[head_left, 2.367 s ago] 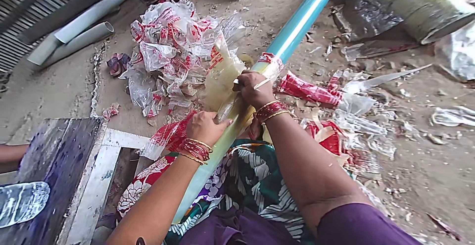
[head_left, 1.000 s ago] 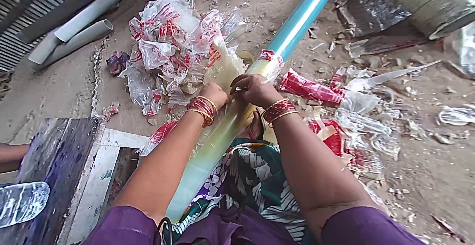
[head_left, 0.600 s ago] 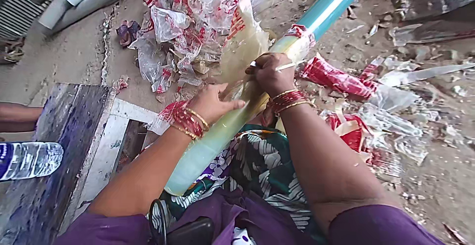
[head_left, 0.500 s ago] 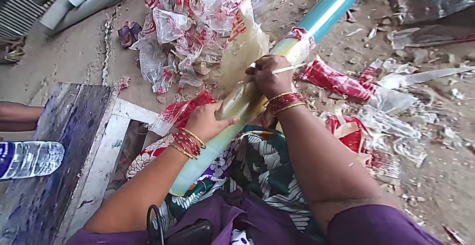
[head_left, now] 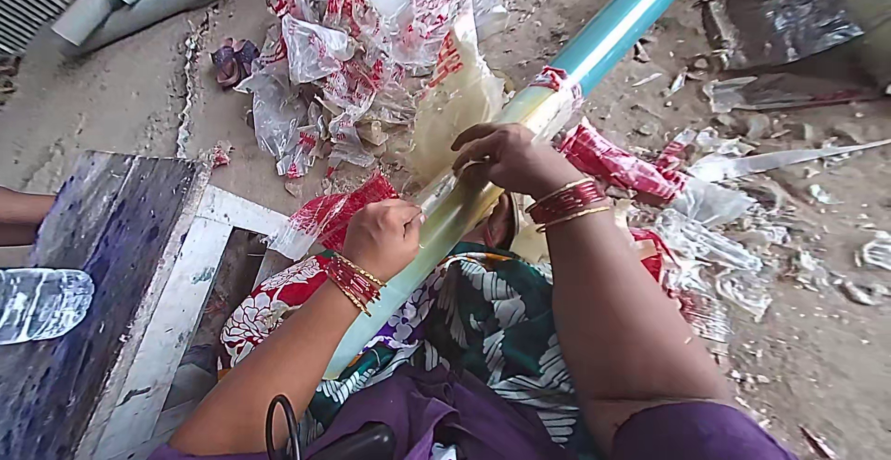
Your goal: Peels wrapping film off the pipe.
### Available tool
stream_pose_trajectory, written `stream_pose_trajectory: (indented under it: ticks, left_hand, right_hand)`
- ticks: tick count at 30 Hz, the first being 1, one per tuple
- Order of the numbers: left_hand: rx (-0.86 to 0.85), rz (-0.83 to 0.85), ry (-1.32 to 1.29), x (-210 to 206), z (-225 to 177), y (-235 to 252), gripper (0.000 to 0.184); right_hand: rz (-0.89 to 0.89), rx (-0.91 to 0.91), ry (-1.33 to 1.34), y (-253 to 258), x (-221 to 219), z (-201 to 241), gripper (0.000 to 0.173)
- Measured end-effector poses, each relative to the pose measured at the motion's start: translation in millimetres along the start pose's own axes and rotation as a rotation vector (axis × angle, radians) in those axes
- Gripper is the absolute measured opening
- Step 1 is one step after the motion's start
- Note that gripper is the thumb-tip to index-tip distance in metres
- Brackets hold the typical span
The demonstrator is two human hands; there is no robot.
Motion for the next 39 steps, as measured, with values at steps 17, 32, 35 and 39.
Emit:
stream_pose_trajectory:
  ticks: [17, 32, 35, 39]
  left_hand:
    - [0.256, 0.161, 0.078, 1.3, -4.7, 17.7, 0.047]
    - [0.825, 0.316, -0.516, -11.5, 35.6, 74.7, 0.007]
    - [1.021, 0.25, -0.765, -13.0, 46.4, 78.3, 0.005]
    - [1.086, 0.167, -1.019, -2.1, 43.1, 71.7, 0.009]
  right_hand:
    - [-0.189, -0.472, -0.248, 10.7, -27.6, 43.5, 0.018]
    - [0.01, -0.236, -0.036, 2.4, -15.1, 32.6, 0.033]
    - [0.028, -0.183, -0.025, 4.9, -18.0, 37.2, 0.04]
    - [0.013, -0.153, 0.016, 10.0, -19.6, 37.6, 0.031]
Point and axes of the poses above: each hand's wrist, its own y-axis towards the middle knuckle, its own x-axis out of the back of the hand, z = x × y, the point moved 3 cm from there along y, towards the middle knuckle, and after that the axes turned 10 degrees about -x, right-handed, at the moved point
